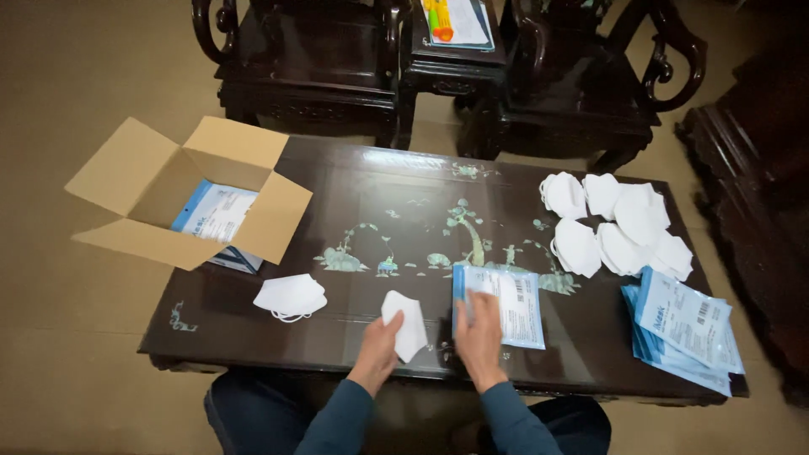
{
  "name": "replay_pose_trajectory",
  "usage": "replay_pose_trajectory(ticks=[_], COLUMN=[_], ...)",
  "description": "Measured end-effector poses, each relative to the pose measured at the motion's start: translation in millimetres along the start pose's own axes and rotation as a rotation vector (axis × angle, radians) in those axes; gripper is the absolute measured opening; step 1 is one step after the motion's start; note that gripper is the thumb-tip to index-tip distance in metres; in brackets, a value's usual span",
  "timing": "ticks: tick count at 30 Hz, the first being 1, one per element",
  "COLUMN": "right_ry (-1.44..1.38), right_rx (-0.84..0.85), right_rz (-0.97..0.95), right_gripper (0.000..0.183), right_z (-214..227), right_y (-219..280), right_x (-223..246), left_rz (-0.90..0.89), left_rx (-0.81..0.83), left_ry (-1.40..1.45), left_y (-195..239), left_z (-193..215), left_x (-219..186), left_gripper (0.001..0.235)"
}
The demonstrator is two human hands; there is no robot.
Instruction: Folding face masks and inserting them into individual plastic packaging sleeves
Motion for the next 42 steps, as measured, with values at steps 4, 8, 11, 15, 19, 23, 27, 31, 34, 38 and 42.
replay_pose_trajectory(ticks=[4, 8, 11, 15, 19, 23, 27, 31, 34, 38, 42], right_ry=[0.358, 0.567, 0.531, 0.588, 0.754, 0.891, 0.989, 1.037, 0.852, 0.744, 0.526], right_rx=[-0.034, 0.080, -0.029, 0.007, 0.070, -0.098, -0.092, 0.035, -0.020, 0.117, 0.044], right_rz=[0.075, 0.068, 0.162, 0.128, 0.077, 0.203, 0.271, 0.286, 0.430, 0.210, 0.217], right_gripper=[0.065, 0.072, 0.055, 0.031, 0.054, 0.042, 0.034, 0.027, 0.031, 0.023, 0.013], right_z=[4, 2, 1, 0, -1, -13, -23, -24, -21, -7, 11], right_y=[-11, -6, -4, -3, -2, 0, -1, -5, -6, 5, 9], right_x=[-44, -33, -32, -33, -27, -38, -53, -63, -80, -66, -47], left_rz=[0.039, -0.050, 0.011, 0.013, -0.063, -0.097, -0.036, -0.037, 0.012, -0.022, -0.064], left_rx=[-0.076, -0.101, -0.077, -0.082, -0.086, -0.039, -0.018, -0.012, 0.058, 0.150, 0.125], left_ry=[-0.210, -0.177, -0.199, -0.184, -0.151, -0.100, -0.132, -0.197, -0.260, -0.314, -0.290], left_y=[40, 11, 36, 32, -7, 6, 20, 18, 64, 48, 16], left_z=[-15, 0, -11, -13, 7, 6, 0, -6, -46, -65, -63], left_x=[-29, -7, -22, -20, 7, -1, -10, -1, -25, -2, 31], left_gripper=[0.055, 0.039, 0.050, 0.050, 0.040, 0.048, 0.051, 0.042, 0.052, 0.038, 0.034])
Point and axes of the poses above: each hand's wrist, its own y-axis away from the middle knuckle, its own z-axis out of the back of the hand, x = y × z, the point moved 2 cm from there along -y, towards the middle knuckle, and after that the axes turned 2 degrees about y, right-handed, at the moved point
